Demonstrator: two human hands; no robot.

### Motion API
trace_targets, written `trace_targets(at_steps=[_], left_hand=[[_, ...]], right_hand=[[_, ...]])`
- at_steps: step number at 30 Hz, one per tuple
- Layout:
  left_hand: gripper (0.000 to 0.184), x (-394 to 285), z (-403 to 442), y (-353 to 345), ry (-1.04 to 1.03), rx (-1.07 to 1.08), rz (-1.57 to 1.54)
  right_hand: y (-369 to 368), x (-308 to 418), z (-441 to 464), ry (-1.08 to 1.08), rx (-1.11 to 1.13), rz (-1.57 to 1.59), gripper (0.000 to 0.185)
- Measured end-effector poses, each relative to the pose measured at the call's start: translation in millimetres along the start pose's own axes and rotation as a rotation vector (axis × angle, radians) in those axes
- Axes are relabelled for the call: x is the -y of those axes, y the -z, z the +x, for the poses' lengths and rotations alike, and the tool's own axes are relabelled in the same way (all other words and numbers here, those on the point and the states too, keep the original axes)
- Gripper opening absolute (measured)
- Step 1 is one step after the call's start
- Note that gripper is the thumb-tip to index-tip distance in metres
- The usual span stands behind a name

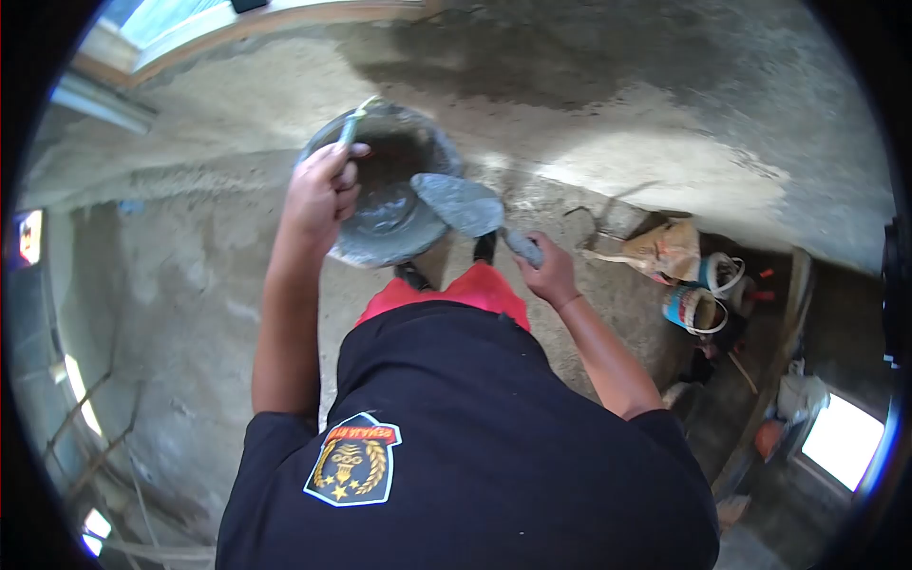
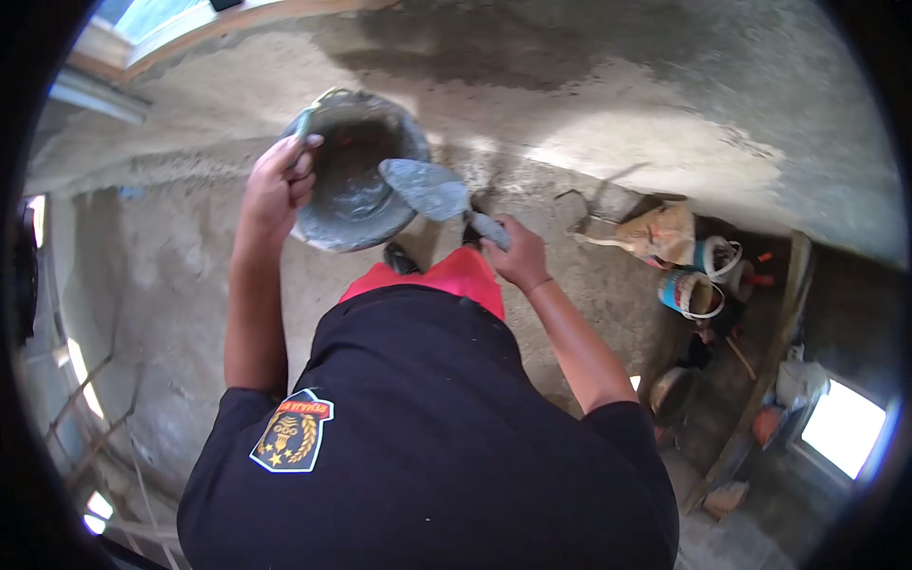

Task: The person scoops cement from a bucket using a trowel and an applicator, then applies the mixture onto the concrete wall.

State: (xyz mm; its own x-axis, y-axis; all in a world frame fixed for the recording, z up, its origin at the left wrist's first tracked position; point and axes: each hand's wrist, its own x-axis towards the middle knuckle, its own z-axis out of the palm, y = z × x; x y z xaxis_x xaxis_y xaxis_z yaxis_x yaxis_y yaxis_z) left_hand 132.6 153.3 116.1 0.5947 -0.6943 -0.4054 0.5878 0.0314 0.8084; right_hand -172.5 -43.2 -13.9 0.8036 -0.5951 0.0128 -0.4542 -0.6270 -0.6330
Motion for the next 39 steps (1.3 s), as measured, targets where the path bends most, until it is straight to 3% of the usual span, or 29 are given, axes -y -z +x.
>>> trace_targets(at_steps=[22, 26, 31, 35, 39], left_hand=[[0.023, 10, 6, -1, 0.034, -0.040, -0.033], [0.023, 12, 13, 0, 0.029, -0.069, -0.038], [0.023, 21, 23, 3, 0.000, -0.095, -0.036], [0.022, 33, 31, 3, -0.012, -0.178, -0.042], [0.021, 53, 41, 3, -0.038, -0.237, -0.107]], right_hand=[[-13, -12, 8, -0.033, 0.101, -0.068, 0.039], [-12, -17, 19, 0.047, 0.046, -0.032, 0.039], [-1, -22, 32, -0.037, 0.144, -0.005, 0.038], [-2, -56, 46, 0.041, 0.042, 0.021, 0.038], [6, -90, 73, -0.053, 0.087, 0.031, 0.038]])
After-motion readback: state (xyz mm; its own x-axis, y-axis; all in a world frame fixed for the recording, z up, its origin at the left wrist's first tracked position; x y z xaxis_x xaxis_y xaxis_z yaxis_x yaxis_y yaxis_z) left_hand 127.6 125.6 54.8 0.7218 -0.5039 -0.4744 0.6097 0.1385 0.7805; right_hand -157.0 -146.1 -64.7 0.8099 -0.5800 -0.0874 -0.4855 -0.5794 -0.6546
